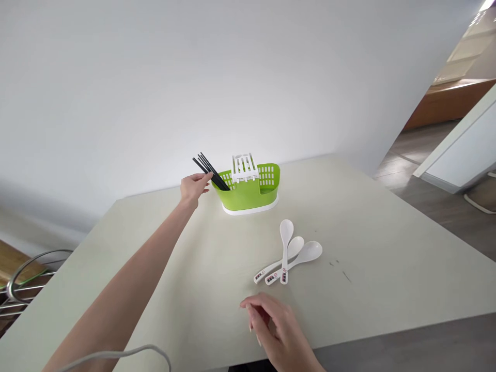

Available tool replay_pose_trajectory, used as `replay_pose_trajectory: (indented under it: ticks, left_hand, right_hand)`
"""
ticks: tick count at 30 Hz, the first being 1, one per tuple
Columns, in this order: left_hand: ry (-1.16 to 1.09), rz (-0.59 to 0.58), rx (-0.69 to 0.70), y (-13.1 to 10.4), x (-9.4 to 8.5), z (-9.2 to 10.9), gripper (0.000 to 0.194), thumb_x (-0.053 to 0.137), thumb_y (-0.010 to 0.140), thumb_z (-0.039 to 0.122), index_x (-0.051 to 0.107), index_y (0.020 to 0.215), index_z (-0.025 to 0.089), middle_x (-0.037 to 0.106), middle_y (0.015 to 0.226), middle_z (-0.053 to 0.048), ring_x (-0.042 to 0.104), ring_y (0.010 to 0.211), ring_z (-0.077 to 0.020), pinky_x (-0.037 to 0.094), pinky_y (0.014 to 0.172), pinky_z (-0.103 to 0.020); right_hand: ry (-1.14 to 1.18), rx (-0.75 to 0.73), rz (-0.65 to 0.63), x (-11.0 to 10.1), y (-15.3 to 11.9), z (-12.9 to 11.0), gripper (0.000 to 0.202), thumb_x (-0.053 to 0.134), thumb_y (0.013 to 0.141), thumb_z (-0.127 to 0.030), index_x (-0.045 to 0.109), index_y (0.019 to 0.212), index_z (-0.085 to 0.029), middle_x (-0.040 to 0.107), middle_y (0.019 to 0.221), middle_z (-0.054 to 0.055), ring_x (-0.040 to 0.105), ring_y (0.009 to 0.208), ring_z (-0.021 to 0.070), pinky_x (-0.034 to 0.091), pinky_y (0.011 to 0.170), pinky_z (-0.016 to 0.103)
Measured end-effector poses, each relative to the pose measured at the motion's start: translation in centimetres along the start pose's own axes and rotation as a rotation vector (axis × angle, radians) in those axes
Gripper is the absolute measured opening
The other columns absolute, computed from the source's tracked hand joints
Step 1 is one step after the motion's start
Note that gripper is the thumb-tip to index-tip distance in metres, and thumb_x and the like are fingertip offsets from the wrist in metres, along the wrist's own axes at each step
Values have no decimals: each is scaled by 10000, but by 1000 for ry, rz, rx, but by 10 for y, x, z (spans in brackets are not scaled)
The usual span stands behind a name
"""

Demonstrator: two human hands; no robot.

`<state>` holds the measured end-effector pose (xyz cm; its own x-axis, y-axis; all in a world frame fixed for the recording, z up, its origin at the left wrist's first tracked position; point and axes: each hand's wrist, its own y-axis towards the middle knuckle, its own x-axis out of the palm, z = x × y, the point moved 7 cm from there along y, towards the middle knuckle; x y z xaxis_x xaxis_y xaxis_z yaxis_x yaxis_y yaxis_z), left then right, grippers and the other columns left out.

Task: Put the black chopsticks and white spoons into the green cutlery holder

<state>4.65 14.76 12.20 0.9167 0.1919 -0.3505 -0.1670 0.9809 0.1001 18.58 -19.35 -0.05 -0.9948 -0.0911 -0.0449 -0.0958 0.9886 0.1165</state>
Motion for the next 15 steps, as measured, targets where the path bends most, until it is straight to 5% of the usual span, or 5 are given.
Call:
replay_pose_trajectory:
  ticks: [8, 15]
  left_hand:
    - [-96, -88, 20, -9, -7, -27, 542, 754, 849, 659, 743, 1028, 147, 751, 1100, -134, 713, 784, -174, 615, 669, -299]
    - [-147, -177, -44, -38, -35, -100, 637, 621, 892, 762, 705, 934, 132, 695, 884, -81, 595, 580, -113, 541, 551, -267]
  right_hand:
    - [-39, 50, 19, 1, -2, 6, 379, 428, 1100, -489, 702, 1096, -228, 640, 819, 25, 547, 660, 143, 423, 608, 264]
    - [-20, 136, -6, -6, -6, 5, 422, 428, 1093, -534, 703, 1083, -214, 621, 770, 9, 549, 615, 133, 447, 605, 258]
